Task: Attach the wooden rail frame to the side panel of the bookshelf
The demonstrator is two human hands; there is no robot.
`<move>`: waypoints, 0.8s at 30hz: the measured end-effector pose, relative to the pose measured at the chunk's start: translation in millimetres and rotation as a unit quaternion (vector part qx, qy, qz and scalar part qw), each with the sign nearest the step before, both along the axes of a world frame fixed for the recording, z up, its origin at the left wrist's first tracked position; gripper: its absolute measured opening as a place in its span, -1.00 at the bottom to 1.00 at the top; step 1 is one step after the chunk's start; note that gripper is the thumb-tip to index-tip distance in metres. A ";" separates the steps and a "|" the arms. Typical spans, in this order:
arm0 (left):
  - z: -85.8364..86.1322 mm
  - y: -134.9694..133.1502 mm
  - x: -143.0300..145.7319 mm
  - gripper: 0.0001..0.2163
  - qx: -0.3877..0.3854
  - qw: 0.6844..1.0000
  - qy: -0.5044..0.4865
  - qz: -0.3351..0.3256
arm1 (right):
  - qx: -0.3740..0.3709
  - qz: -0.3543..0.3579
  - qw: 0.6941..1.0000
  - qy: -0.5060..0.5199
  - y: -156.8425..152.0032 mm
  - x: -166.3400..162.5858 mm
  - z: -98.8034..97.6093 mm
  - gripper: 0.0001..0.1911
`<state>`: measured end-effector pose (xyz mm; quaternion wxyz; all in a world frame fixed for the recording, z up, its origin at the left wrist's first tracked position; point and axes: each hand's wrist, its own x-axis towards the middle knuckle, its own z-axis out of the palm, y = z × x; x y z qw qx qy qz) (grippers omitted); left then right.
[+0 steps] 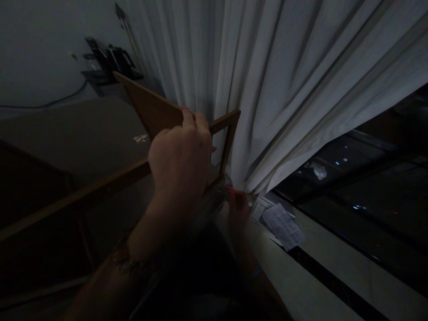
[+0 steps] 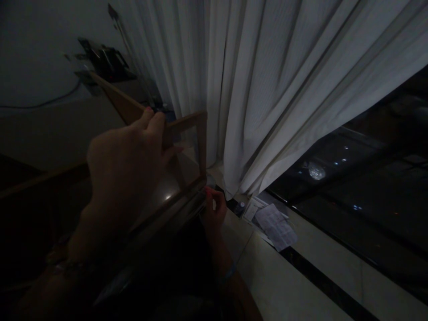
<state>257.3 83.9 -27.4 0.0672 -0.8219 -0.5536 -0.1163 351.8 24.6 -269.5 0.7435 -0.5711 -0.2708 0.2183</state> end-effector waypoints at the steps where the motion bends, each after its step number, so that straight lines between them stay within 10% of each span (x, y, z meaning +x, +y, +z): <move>1: 0.0 -0.1 -0.2 -0.57 -0.002 1.000 -0.004 -0.001 | 0.001 0.018 1.000 -0.001 0.8 -0.3 2.6 -0.81; 11: 0.0 0.7 -1.1 -0.56 -0.004 1.000 -0.004 -0.003 | -0.082 0.100 0.983 -0.129 11.2 5.6 16.3 -0.65; 24: 1.8 -2.4 -1.4 -0.60 0.024 1.000 0.016 -0.012 | -0.179 0.024 0.817 -0.547 16.0 5.5 11.3 -0.72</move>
